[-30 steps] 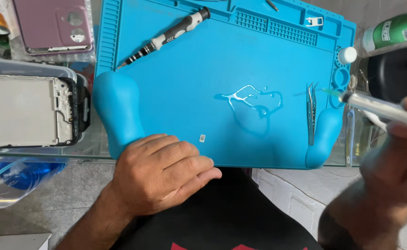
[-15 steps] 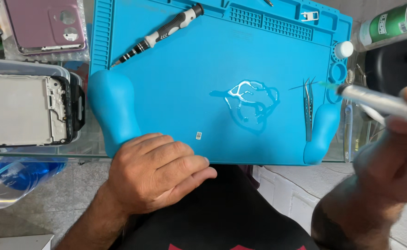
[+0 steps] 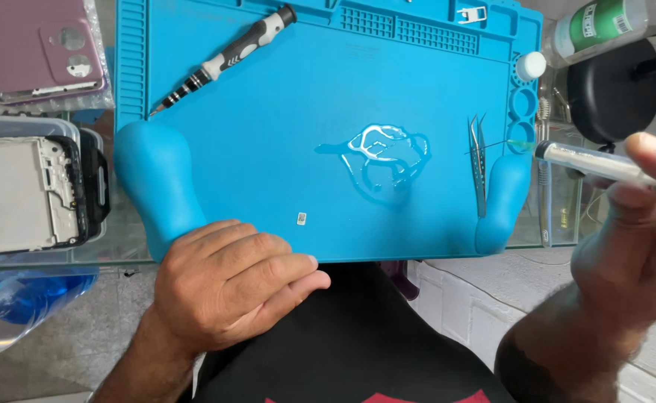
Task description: The person cleans a small component and the workspace using a toothbrush and liquid, then picks up and handles small internal phone parts before picking up a phone frame.
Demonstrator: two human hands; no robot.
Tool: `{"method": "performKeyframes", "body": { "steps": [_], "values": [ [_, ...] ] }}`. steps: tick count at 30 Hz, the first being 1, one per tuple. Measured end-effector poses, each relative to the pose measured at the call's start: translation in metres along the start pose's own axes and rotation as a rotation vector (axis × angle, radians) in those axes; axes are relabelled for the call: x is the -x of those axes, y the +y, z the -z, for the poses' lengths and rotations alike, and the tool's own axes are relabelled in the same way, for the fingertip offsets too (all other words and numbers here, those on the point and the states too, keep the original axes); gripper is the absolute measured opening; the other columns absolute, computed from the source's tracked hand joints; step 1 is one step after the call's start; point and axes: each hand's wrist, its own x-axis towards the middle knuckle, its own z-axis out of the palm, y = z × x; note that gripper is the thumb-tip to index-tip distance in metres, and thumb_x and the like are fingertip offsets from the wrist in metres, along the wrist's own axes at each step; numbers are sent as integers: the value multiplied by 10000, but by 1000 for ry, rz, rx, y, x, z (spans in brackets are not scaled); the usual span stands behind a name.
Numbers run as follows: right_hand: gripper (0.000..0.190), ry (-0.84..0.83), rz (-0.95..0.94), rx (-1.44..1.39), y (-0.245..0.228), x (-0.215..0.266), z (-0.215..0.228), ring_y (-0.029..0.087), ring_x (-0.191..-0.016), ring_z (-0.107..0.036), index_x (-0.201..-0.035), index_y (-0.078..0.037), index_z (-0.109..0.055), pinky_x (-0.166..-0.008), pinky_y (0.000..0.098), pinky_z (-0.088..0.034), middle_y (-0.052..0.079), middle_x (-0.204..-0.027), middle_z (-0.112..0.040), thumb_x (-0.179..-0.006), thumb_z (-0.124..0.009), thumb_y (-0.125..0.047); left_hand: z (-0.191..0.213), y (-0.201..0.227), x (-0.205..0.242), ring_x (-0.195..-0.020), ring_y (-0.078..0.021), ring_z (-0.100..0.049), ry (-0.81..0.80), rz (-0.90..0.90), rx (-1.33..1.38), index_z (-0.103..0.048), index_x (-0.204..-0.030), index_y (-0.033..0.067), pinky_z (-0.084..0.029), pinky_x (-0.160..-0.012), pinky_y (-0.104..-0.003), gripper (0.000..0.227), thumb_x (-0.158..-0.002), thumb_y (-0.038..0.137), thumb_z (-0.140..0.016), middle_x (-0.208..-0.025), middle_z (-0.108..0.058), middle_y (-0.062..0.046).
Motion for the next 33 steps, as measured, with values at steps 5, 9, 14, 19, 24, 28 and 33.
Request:
{"method": "performKeyframes", "body": {
  "steps": [5,9,14,19,24,28,33],
  "values": [
    [211,82,-230,-84,27,19,15,460,-1205,-670,-1548,251,-647,-1127,456,-540,379,-1475,-645,-1350,-674,183,-4,5,-1,-640,-191,-626,-7,58,23,-775,-928,157,-523,-577,-360,205,-973,288,-926,-818,-727,-26],
    [272,75,-347,-210,23,17,17,390,-1083,-745,-1466,157,-559,-989,409,-585,306,-1279,-640,-1280,-757,144,-8,7,0,-657,-168,-675,-23,72,-31,-806,-932,175,-531,-572,-344,177,-945,299,-932,-821,-762,-8],
    [285,-151,-329,-25,-1,14,-19,149,-896,-738,-1240,-71,-770,-786,264,-561,73,-1148,-788,-1029,-950,-131,-11,13,-9,-721,-189,-735,-131,87,-74,-820,-935,173,-563,-630,-387,143,-961,299,-883,-832,-786,-9],
    [272,-30,-348,138,14,19,-29,263,-965,-620,-1171,-40,-732,-844,404,-527,109,-1076,-690,-1022,-942,-128,-12,27,-31,-674,-163,-762,-124,143,-43,-816,-857,151,-565,-603,-329,145,-895,248,-917,-781,-811,-2],
    [331,-97,-434,132,21,28,-34,241,-922,-620,-1109,-112,-703,-813,408,-517,33,-1048,-721,-961,-973,-231,-15,33,-79,-729,-166,-763,-243,157,-98,-832,-882,190,-572,-653,-362,130,-934,287,-901,-827,-813,11],
    [369,-152,-359,49,22,23,-40,279,-1025,-633,-1098,-124,-682,-928,417,-502,46,-1120,-729,-914,-977,-246,-26,37,-126,-685,-138,-706,-293,107,-98,-844,-884,206,-550,-654,-354,126,-966,286,-897,-844,-804,32],
    [386,-303,-333,-29,37,0,-24,314,-1111,-646,-1144,-115,-698,-961,467,-506,75,-1209,-719,-959,-894,-391,-41,32,-180,-641,-144,-647,-387,101,-209,-844,-960,207,-527,-616,-364,175,-986,369,-905,-887,-793,54]
  ]
}}
